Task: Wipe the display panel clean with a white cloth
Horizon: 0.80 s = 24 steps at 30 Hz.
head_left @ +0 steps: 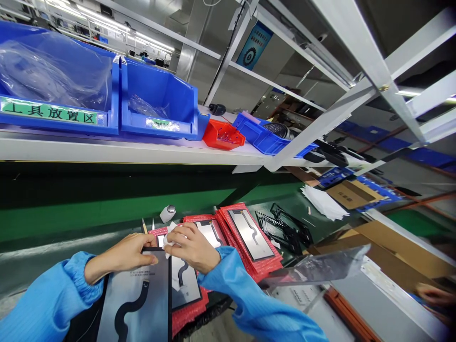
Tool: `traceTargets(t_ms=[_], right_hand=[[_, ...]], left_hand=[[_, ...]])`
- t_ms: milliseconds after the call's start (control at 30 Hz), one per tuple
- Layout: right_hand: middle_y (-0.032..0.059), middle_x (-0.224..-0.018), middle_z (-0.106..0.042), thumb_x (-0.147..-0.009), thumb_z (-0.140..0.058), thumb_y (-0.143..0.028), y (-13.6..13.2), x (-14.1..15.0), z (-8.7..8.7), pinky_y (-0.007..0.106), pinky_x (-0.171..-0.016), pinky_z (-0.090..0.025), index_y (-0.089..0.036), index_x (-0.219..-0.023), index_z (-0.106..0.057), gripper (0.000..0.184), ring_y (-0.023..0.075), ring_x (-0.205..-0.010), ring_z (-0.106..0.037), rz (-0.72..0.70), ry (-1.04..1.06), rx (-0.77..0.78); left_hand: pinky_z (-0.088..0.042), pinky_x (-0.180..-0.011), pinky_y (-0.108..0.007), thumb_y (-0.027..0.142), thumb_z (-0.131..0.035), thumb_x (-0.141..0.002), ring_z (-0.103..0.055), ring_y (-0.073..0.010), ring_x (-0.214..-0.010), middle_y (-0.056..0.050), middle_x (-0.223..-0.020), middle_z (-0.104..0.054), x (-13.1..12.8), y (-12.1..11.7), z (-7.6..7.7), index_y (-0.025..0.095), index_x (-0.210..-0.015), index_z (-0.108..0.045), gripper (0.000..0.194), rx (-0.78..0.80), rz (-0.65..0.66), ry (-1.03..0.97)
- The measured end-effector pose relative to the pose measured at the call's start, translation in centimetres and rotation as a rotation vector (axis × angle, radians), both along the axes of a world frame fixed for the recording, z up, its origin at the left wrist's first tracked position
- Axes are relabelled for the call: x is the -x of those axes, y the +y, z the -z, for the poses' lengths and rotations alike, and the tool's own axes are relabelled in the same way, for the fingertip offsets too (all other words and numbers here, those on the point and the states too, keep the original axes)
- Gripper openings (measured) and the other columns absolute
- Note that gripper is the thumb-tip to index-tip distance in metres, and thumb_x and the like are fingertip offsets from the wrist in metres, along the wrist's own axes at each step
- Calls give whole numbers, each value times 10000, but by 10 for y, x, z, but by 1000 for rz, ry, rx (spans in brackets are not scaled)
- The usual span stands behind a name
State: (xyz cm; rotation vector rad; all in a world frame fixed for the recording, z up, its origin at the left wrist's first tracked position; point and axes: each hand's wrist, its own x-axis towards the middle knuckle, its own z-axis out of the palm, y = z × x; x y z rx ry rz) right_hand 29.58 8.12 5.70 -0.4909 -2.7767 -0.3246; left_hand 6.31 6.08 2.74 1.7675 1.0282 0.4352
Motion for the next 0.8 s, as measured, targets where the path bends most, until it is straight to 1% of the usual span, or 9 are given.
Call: traceTargets(t_ms=[133, 267, 333, 400, 467, 533, 600, 667, 800], right_hand=[[8, -1102, -611, -932, -513, -124, 4, -2, -2, 348, -909, -335, -246, -1010, -623, 182, 157, -1066, -474, -53, -80, 8], [20, -1079, -607, -936, -503, -134, 3, -14, -8, 347, -894, -342, -241, -1028, -623, 185, 168, -1053, -475, -37, -82, 56], [30, -1074, -600, -935, -491, -125, 2, -18, -15, 351, -892, -345, -235, -996, -631, 188, 177, -1044, -474, 0, -59, 106], [43, -1073, -589, -934, -488, -129, 1, -19, -23, 356, -883, -350, -230, -975, -633, 182, 191, -1046, -466, 70, 8, 174], [54, -1061, -583, -936, -496, -154, 0, -15, -29, 353, -861, -359, -223, -979, -629, 156, 200, -1045, -457, 147, 77, 257], [52, -1024, -586, -934, -526, -214, -1, -8, -32, 342, -831, -365, -212, -964, -624, 103, 202, -1020, -455, 193, 88, 345], [40, -964, -589, -913, -571, -260, -2, 1, -31, 329, -794, -367, -202, -919, -621, 77, 197, -965, -459, 227, 24, 414], [32, -902, -583, -879, -620, -274, -2, 9, -29, 318, -764, -364, -190, -862, -618, 86, 194, -913, -459, 266, -78, 449], [26, -842, -577, -828, -658, -221, 2, 23, -26, 308, -735, -353, -170, -771, -617, 86, 187, -867, -450, 289, -224, 444]], left_hand=[[-406, -702, -256, 384, -612, -741, -565, -205, -787, -4, -798, -638, -1, -1, 0, 196, -855, -613, 220, -8, 8, -13], [-387, -664, -238, 382, -610, -740, -548, -180, -747, 8, -794, -612, 1, 0, 3, 190, -846, -588, 220, -8, 14, 5], [-377, -647, -230, 375, -609, -740, -538, -169, -728, 14, -782, -600, 3, 1, 3, 184, -819, -573, 209, -8, 16, 13], [-372, -639, -226, 373, -603, -744, -536, -165, -721, 13, -781, -600, 4, 2, 2, 181, -814, -570, 207, -10, 16, 17], [-378, -649, -231, 380, -599, -747, -544, -173, -731, 7, -796, -614, 3, 3, 0, 184, -837, -585, 217, -16, 15, 16], [-388, -668, -242, 390, -600, -745, -557, -189, -752, 1, -808, -631, 1, 2, -4, 193, -871, -605, 234, -22, 17, 11], [-400, -689, -255, 393, -603, -741, -571, -208, -778, -4, -808, -646, -2, 1, -6, 202, -897, -620, 246, -31, 20, 7], [-410, -710, -266, 387, -605, -737, -584, -223, -799, -6, -799, -658, -5, 0, -9, 209, -904, -628, 245, -48, 21, 16], [-416, -733, -270, 360, -599, -728, -604, -232, -820, -6, -832, -682, -11, -2, -11, 222, -911, -630, 231, -77, 18, 62]])
